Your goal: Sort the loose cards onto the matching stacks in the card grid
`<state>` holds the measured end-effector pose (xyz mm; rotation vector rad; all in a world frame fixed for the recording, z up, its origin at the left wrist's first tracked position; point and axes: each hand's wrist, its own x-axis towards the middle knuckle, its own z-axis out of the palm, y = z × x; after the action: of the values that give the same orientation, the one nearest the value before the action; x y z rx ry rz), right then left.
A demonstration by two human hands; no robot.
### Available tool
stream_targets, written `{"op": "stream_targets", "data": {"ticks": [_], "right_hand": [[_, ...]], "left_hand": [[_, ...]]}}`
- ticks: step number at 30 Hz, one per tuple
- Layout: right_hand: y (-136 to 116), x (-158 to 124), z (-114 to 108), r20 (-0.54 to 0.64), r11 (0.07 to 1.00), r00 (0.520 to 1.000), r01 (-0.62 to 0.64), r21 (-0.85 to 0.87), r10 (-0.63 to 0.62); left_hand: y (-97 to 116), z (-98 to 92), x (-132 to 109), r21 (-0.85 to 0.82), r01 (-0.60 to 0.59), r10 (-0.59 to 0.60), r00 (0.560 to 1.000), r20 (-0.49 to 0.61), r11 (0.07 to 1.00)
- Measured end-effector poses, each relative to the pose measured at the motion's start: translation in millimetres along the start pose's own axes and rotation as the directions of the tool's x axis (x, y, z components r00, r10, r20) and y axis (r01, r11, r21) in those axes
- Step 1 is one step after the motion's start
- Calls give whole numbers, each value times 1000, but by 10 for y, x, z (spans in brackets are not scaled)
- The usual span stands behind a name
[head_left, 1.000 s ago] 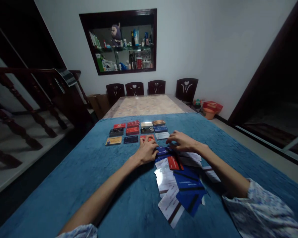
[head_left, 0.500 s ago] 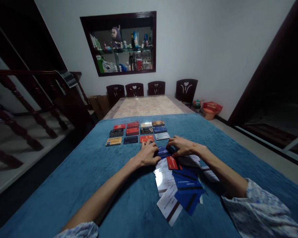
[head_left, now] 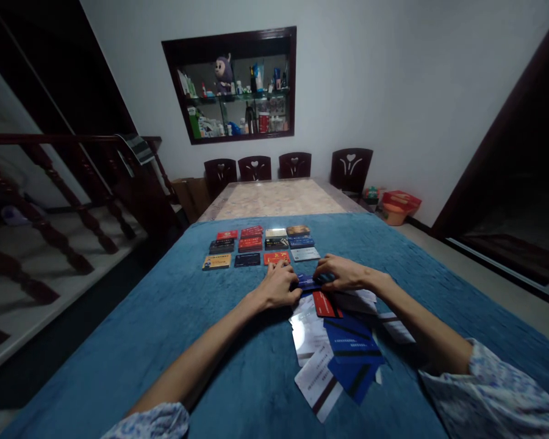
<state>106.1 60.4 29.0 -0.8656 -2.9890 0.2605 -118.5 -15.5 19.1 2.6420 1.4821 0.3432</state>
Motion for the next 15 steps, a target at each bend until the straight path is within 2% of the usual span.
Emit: {"op": "stream_targets", "data": {"ticks": [4, 8, 15], "right_hand": [[-15, -13, -50, -4, 999, 1000, 21, 40, -21], [-75, -18, -82, -80, 997, 997, 27, 66, -22], [-165, 25, 10, -231, 993, 966, -114, 21, 116]], "left_hand": [[-56, -34, 18, -27, 4, -6, 998, -55, 1000], [-157, -42, 42, -45, -15, 9, 992, -126, 999], [-300, 21, 60, -111, 12, -36, 976, -215, 994]]}}
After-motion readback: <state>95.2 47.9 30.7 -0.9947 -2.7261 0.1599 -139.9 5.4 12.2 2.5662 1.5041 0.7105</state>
